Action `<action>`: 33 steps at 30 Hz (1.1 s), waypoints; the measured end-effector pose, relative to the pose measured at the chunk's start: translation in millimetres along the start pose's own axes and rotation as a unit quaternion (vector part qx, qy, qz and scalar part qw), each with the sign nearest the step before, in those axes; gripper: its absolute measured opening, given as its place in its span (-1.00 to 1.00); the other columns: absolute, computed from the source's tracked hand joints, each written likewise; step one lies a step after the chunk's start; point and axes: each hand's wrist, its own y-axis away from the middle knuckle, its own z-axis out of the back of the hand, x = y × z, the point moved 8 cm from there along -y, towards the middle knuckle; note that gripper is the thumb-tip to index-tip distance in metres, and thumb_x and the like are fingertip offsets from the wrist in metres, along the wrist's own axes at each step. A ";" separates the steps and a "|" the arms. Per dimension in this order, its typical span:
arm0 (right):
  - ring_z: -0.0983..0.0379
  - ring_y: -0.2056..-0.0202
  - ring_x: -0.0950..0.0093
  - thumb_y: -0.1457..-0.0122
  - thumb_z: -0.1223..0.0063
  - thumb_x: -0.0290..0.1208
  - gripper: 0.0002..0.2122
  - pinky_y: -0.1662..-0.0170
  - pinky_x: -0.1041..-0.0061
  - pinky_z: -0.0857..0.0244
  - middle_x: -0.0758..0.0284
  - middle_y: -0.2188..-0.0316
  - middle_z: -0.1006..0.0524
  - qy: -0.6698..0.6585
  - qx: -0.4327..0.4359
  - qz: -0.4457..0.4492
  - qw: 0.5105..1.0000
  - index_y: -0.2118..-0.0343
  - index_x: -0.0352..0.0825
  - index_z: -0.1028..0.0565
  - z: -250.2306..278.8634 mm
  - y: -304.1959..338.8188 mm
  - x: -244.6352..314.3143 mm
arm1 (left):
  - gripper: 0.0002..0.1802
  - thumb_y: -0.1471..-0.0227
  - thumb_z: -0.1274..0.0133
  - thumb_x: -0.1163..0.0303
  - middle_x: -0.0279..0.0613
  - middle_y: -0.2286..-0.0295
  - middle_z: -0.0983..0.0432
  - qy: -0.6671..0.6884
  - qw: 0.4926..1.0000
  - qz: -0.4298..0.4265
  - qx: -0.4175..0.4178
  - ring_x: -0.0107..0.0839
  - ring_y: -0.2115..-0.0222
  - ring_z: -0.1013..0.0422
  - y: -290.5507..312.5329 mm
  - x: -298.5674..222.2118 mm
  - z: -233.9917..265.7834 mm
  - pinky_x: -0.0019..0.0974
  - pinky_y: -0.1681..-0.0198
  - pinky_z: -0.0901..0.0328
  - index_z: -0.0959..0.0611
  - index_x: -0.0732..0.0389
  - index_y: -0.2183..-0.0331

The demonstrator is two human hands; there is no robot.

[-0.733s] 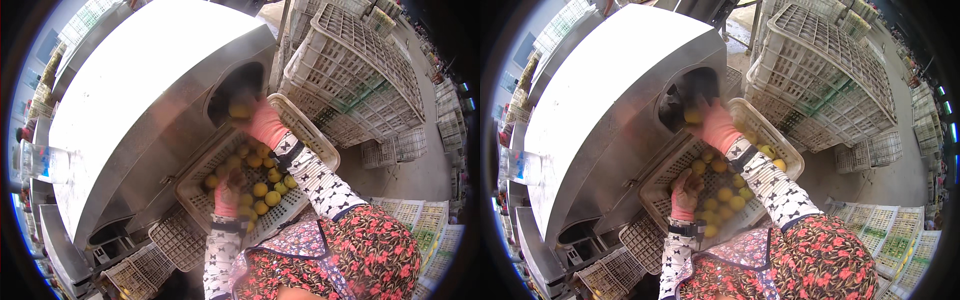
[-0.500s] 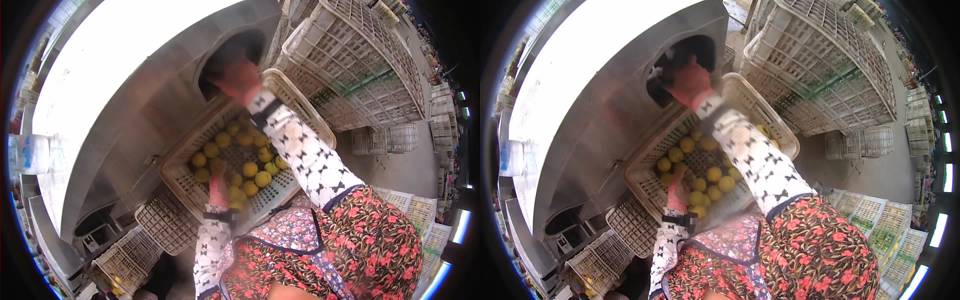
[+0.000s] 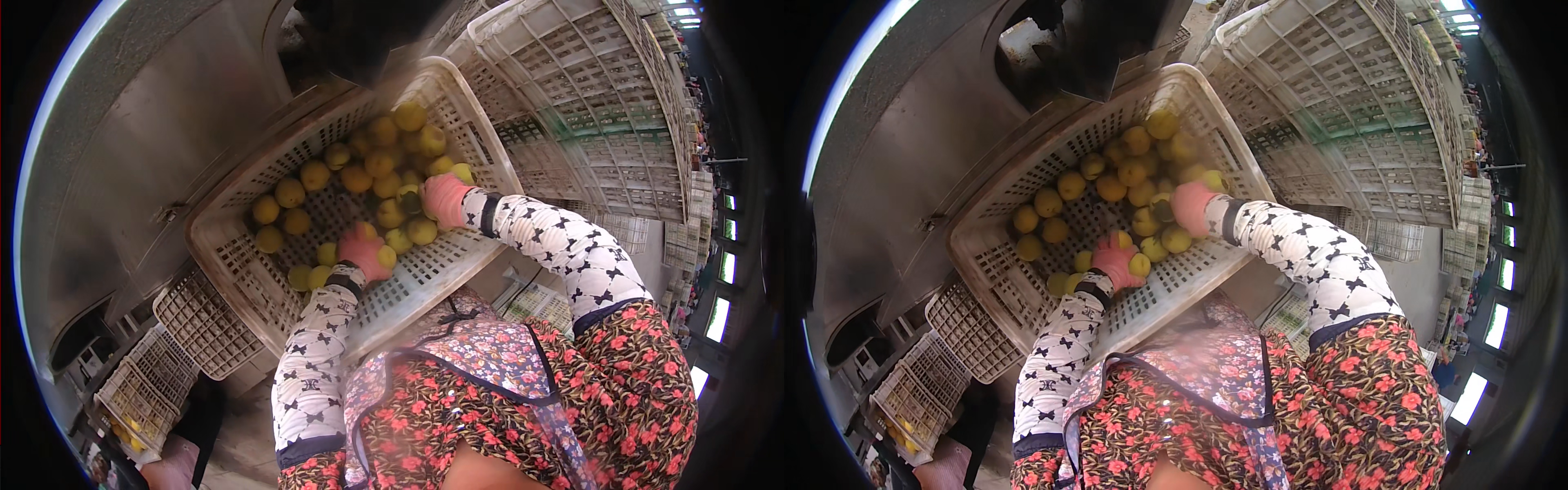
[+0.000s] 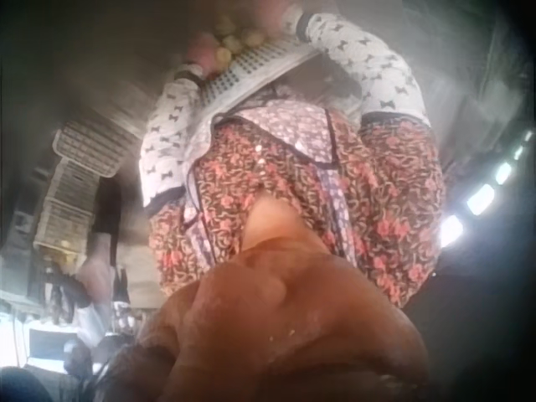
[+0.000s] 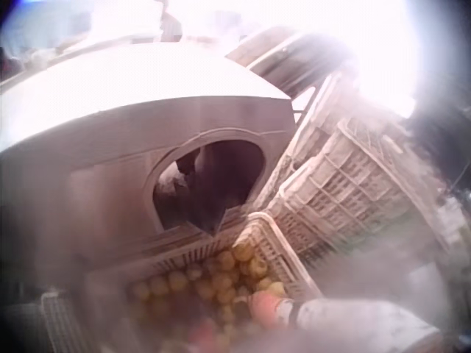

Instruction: The person picks up peaches from a plastic crate and places them into a machine opening. After emptying the crate, they set it aside, lift a full crate onto the workspace, and resume placing peaches into the machine.

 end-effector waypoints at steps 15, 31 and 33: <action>-0.43 0.12 0.51 0.26 -0.42 0.03 -0.04 0.04 0.49 -0.36 0.25 0.08 -0.45 -0.863 -0.114 0.309 0.383 -0.16 -0.46 -0.21 97.2 142.9 -42.2 | -0.16 0.36 -0.29 -0.18 -0.03 -0.08 -0.24 0.408 0.911 -0.060 -0.026 -0.12 -0.04 -0.28 36.5 2.0 52.6 -0.16 -0.10 -0.20 -0.55 0.05 0.02; -0.28 -0.10 0.14 0.09 -0.28 -0.11 -0.28 -0.13 0.30 -0.22 0.10 -0.08 -0.35 -0.343 -0.434 -0.099 0.827 -0.15 -0.26 -0.27 303.2 184.7 -76.5 | -0.11 0.19 -0.20 -0.23 -0.16 -0.09 -0.26 0.863 0.405 -0.242 -0.181 -0.04 -0.10 -0.21 198.1 -23.5 196.1 0.30 -0.10 -0.16 -0.37 0.05 -0.09; -0.31 -0.07 0.12 0.13 -0.31 -0.09 -0.26 -0.11 0.27 -0.24 0.07 -0.07 -0.35 -0.361 -0.349 -0.113 0.857 -0.14 -0.28 -0.29 316.5 178.8 -79.3 | -0.07 0.22 -0.19 -0.27 -0.12 -0.13 -0.18 0.867 0.387 -0.267 -0.167 0.00 -0.15 -0.13 193.9 -21.6 201.5 0.40 -0.11 -0.08 -0.33 0.00 -0.11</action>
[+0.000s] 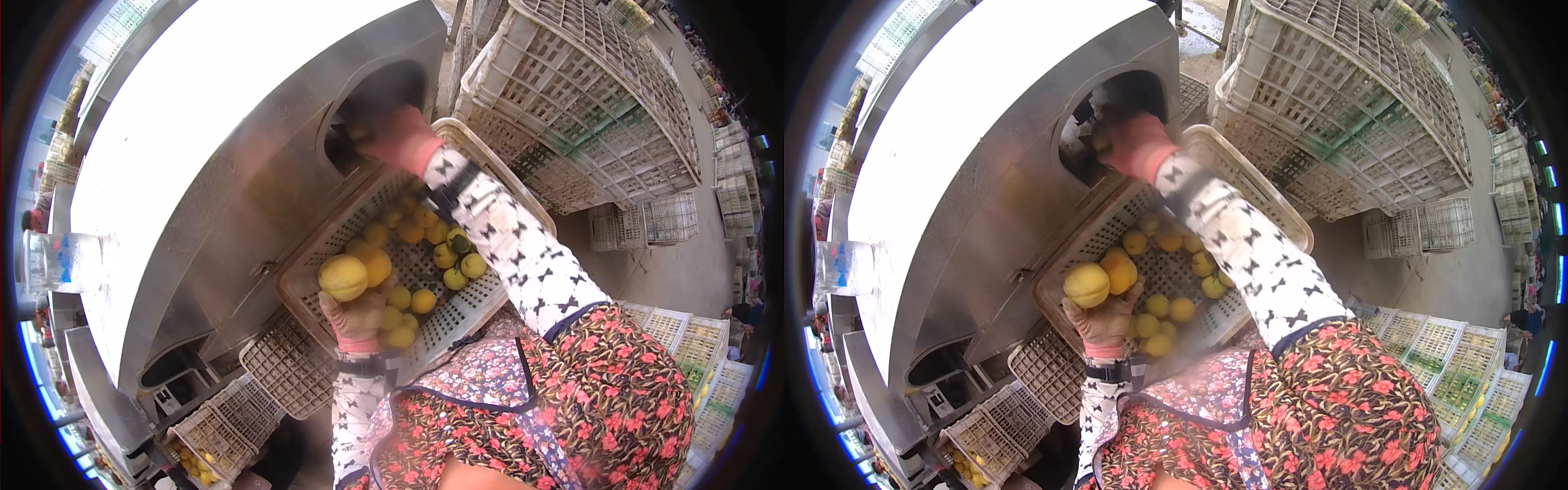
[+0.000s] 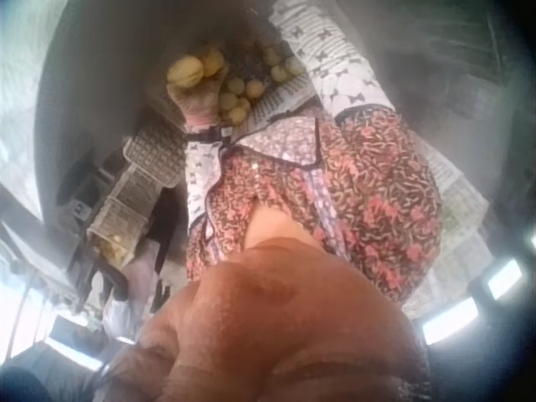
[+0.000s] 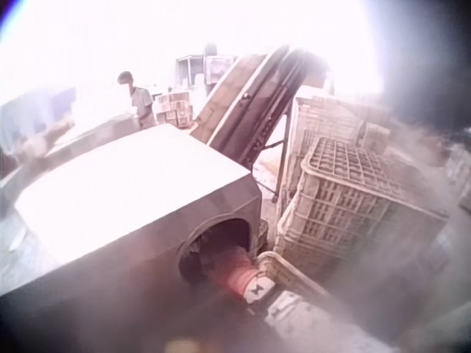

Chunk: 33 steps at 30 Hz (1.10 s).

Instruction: The person picks up peaches from a plastic crate and places them into a machine opening. After emptying the crate, they set it aside, lift a full crate onto the workspace, and resume placing peaches into the machine.

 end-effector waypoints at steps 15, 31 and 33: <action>-0.25 -0.08 0.07 0.18 -0.33 0.05 -0.08 -0.17 0.25 -0.12 -0.03 -0.02 -0.35 -0.460 -0.101 0.172 0.865 -0.21 -0.34 -0.16 -46.0 112.5 -0.6 | -0.17 0.15 -0.11 -0.29 -0.18 0.00 -0.41 -0.002 0.994 -0.091 0.059 -0.12 -0.04 -0.28 -41.2 -7.5 -97.3 -0.03 -0.16 -0.12 -0.48 0.12 -0.01; -0.34 -0.02 0.02 0.21 -0.36 0.03 -0.04 -0.07 0.26 -0.27 -0.03 -0.05 -0.30 -0.188 -0.101 0.280 0.936 -0.22 -0.35 -0.11 -38.1 107.7 51.9 | -0.41 -0.16 0.08 -0.05 -0.14 0.04 -0.39 -0.027 0.999 -0.024 -0.026 -0.24 0.06 -0.33 -49.2 -17.7 -88.2 -0.15 -0.02 -0.24 -0.38 0.17 -0.06; -0.36 -0.01 0.05 0.22 -0.37 0.00 -0.06 -0.04 0.27 -0.30 -0.03 -0.02 -0.33 -0.198 -0.143 0.228 0.943 -0.19 -0.39 -0.15 -36.0 112.2 34.8 | -0.41 -0.17 0.10 -0.06 -0.15 0.04 -0.39 -0.010 1.000 -0.004 -0.017 -0.25 0.05 -0.32 -49.3 -8.7 -90.4 -0.14 -0.03 -0.23 -0.40 0.19 -0.05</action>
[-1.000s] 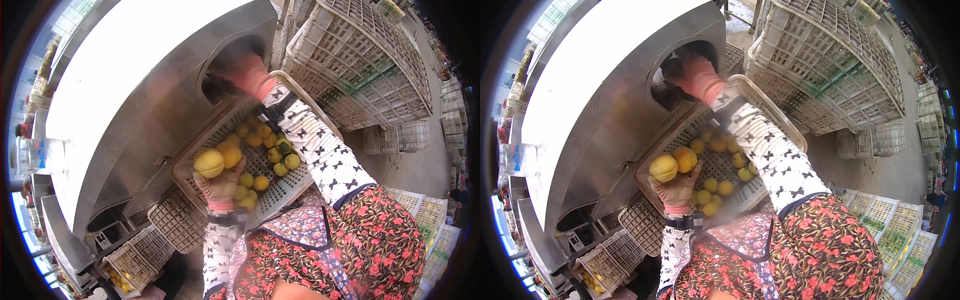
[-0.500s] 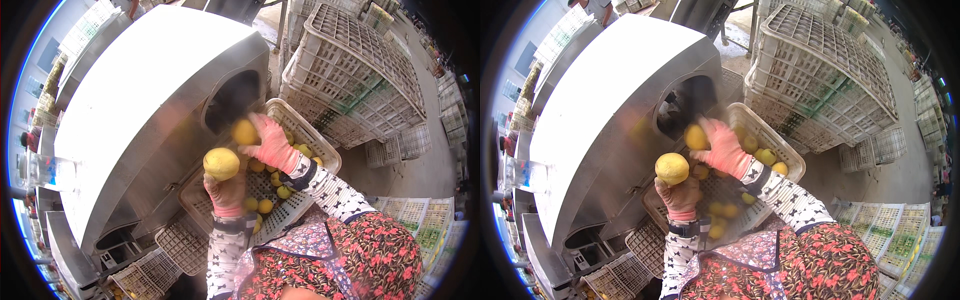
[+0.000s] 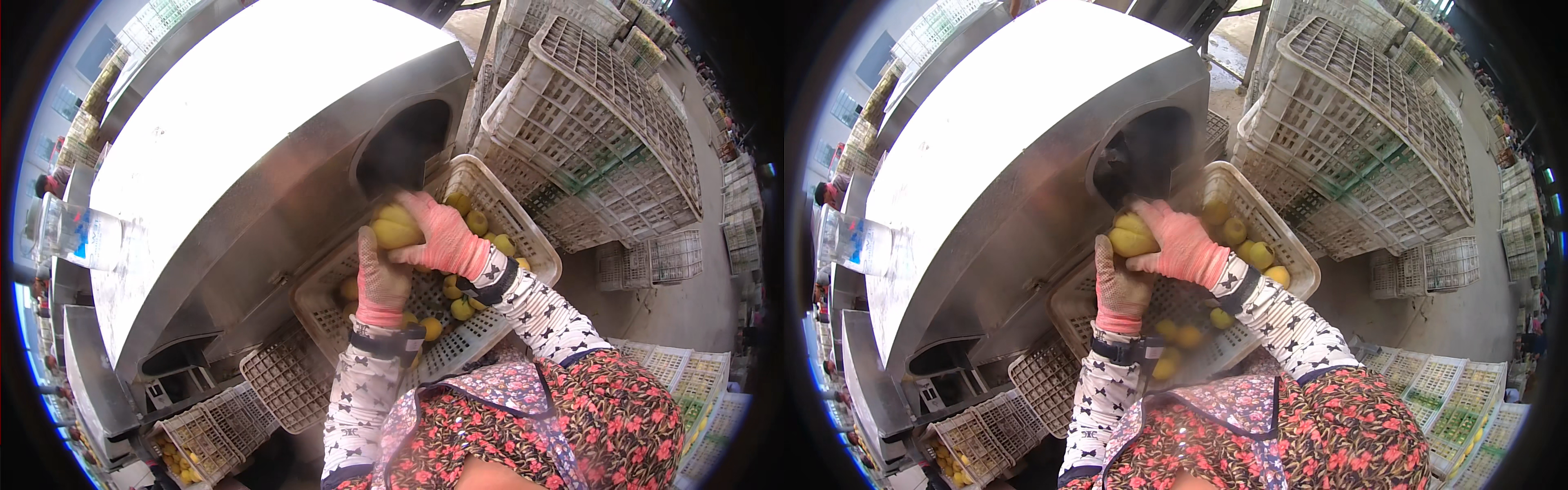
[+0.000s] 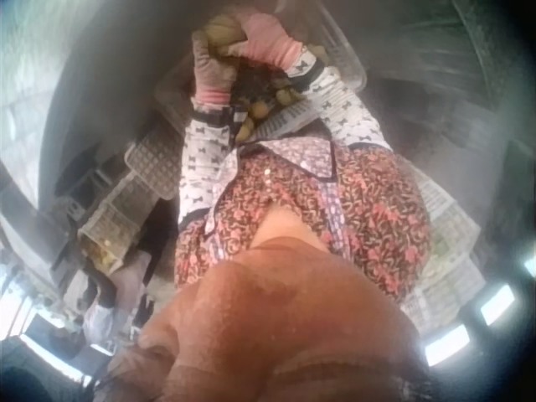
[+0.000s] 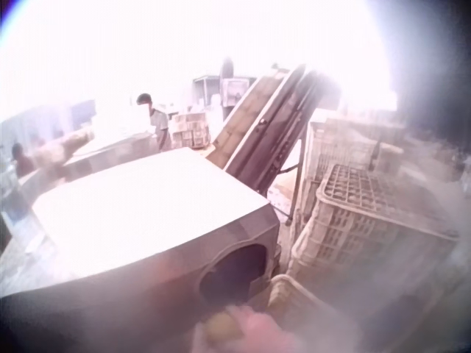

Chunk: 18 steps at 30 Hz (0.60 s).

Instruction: The person picks up peaches from a plastic crate and places them into a machine opening. After emptying the crate, they set it aside, lift a full crate onto the workspace, and resume placing peaches into the machine.

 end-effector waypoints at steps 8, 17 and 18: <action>-0.42 0.02 0.07 0.03 -0.18 0.11 -0.09 0.05 0.24 -0.38 -0.05 -0.08 -0.28 0.150 -0.067 -0.187 0.968 -0.25 -0.37 -0.03 12.0 -113.6 -91.6 | -0.25 0.07 -0.12 -0.13 -0.06 0.06 -0.45 -0.644 0.748 0.138 -0.085 -0.20 0.00 -0.33 -5.1 88.6 208.7 -0.19 -0.08 -0.19 -0.49 0.27 0.01; -0.46 0.16 0.17 0.00 -0.17 -0.20 -0.54 0.07 0.31 -0.35 0.09 0.18 -0.50 0.104 0.110 -0.119 0.981 0.03 -0.27 -0.42 -103.2 43.2 -201.6 | -0.08 0.30 -0.19 -0.20 0.06 -0.23 0.03 -0.892 0.333 0.272 0.142 0.22 -0.24 0.20 15.2 196.1 314.9 0.22 -0.22 0.13 -0.45 0.05 -0.09; -0.46 0.16 0.17 0.00 -0.17 -0.20 -0.54 0.07 0.31 -0.35 0.09 0.18 -0.50 0.105 0.115 -0.122 0.980 0.03 -0.27 -0.42 -114.9 49.2 -216.0 | -0.08 0.30 -0.16 -0.25 0.04 -0.23 0.03 -0.902 0.296 0.272 0.155 0.22 -0.24 0.20 11.9 193.5 304.7 0.23 -0.22 0.14 -0.46 0.02 -0.09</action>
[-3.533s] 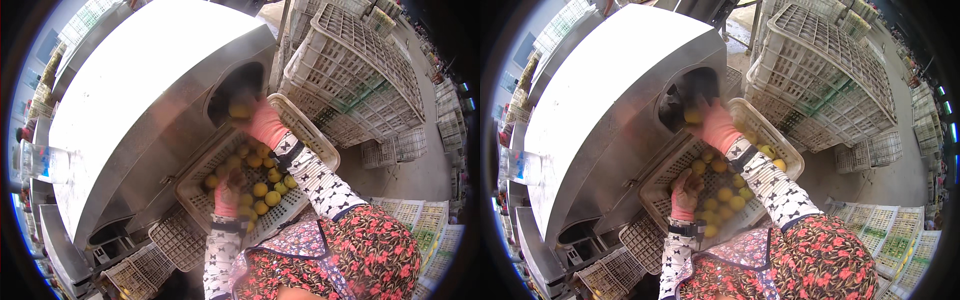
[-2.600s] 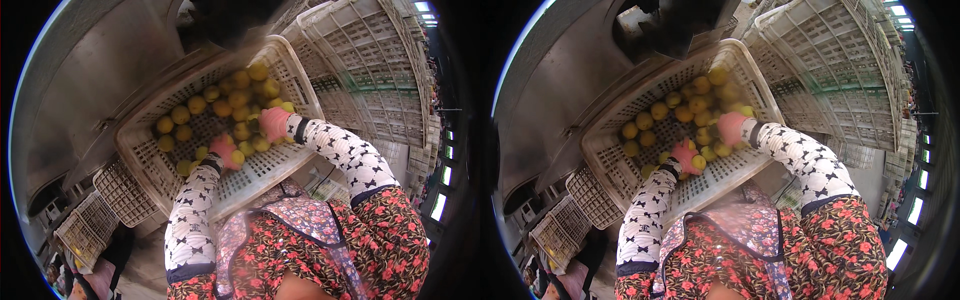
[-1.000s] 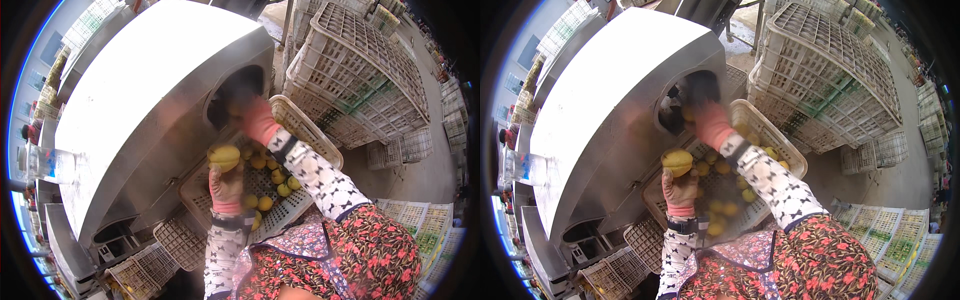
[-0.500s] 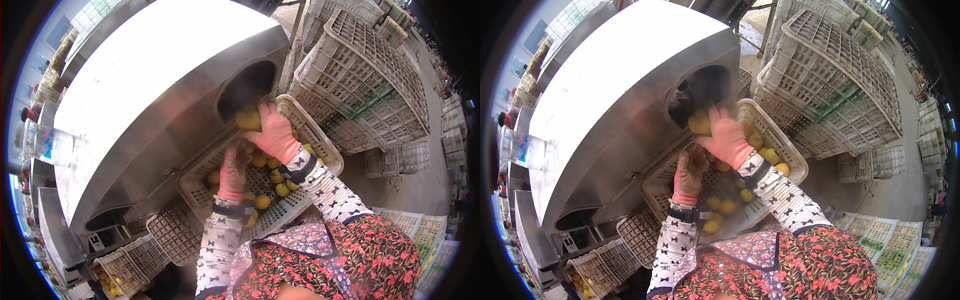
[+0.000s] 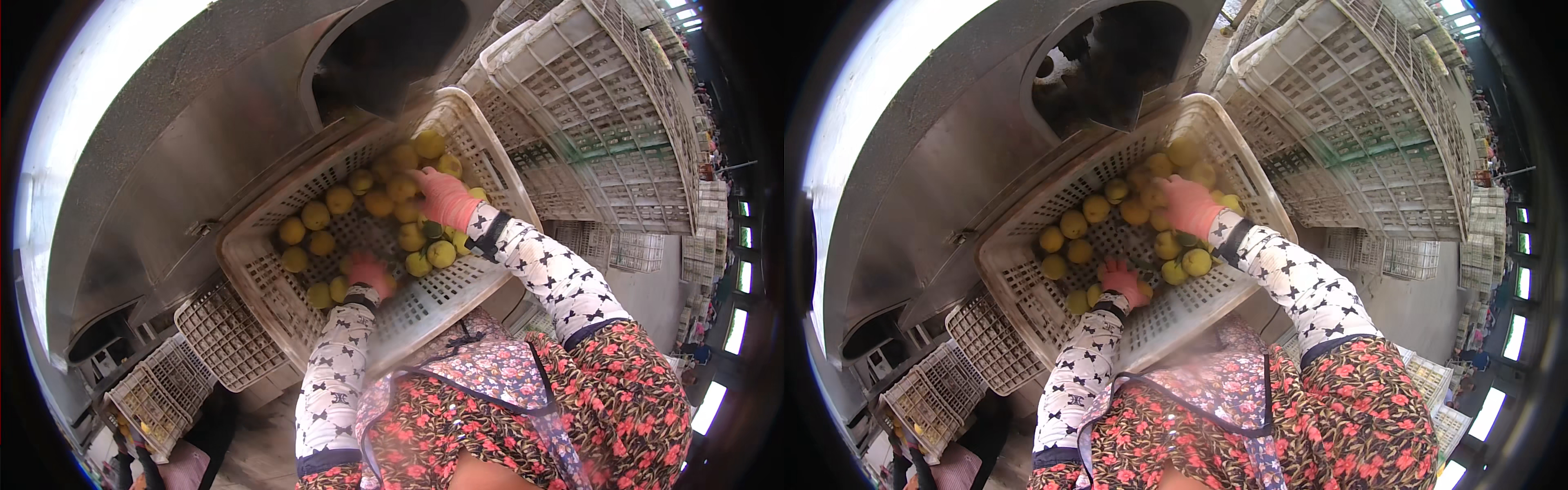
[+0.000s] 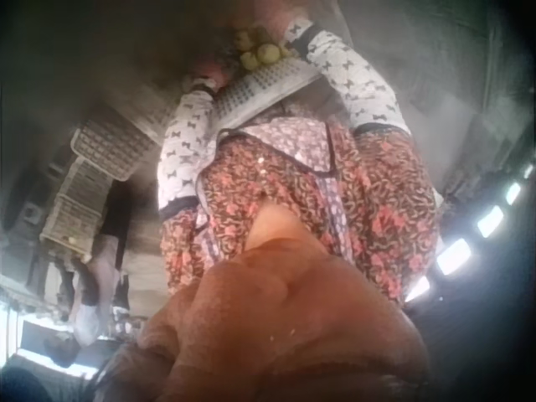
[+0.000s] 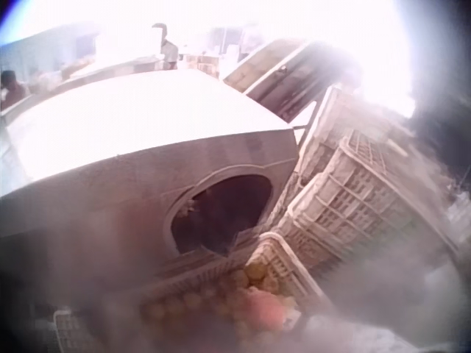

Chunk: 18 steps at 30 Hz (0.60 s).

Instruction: The person picks up peaches from a plastic crate and places them into a machine opening. After emptying the crate, they set it aside, lift a full crate onto the workspace, and resume placing peaches into the machine.

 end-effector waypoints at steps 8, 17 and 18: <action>-0.45 0.09 0.18 0.05 -0.22 -0.20 -0.46 0.09 0.30 -0.37 0.02 0.11 -0.48 0.087 0.170 -0.136 0.972 0.00 -0.31 -0.37 -94.6 -44.9 -46.3 | -0.01 0.36 -0.11 -0.38 -0.01 -0.25 0.07 -0.071 0.993 0.081 0.052 0.23 -0.25 0.22 -8.6 1.6 13.4 0.33 -0.20 0.14 -0.49 -0.01 -0.09; -0.32 -0.03 0.46 0.16 -0.39 -0.28 -0.17 -0.11 0.49 -0.19 0.18 0.00 -0.39 -0.569 -0.016 0.045 0.821 -0.17 -0.48 -0.18 104.0 -3.5 42.8 | 0.06 0.45 -0.15 -0.44 0.14 -0.17 -0.07 0.082 0.995 0.049 0.006 0.13 -0.18 -0.02 -0.9 35.7 49.3 0.03 -0.18 -0.06 -0.54 0.08 -0.03; -0.32 -0.03 0.46 0.16 -0.39 -0.28 -0.17 -0.11 0.49 -0.19 0.18 0.00 -0.39 -0.570 -0.022 0.059 0.820 -0.17 -0.48 -0.18 125.7 -4.2 64.4 | -0.03 0.32 -0.15 -0.37 0.03 -0.08 -0.24 0.132 0.991 0.016 -0.016 -0.04 -0.07 -0.21 -0.1 46.2 46.6 -0.01 -0.10 -0.18 -0.53 0.13 -0.02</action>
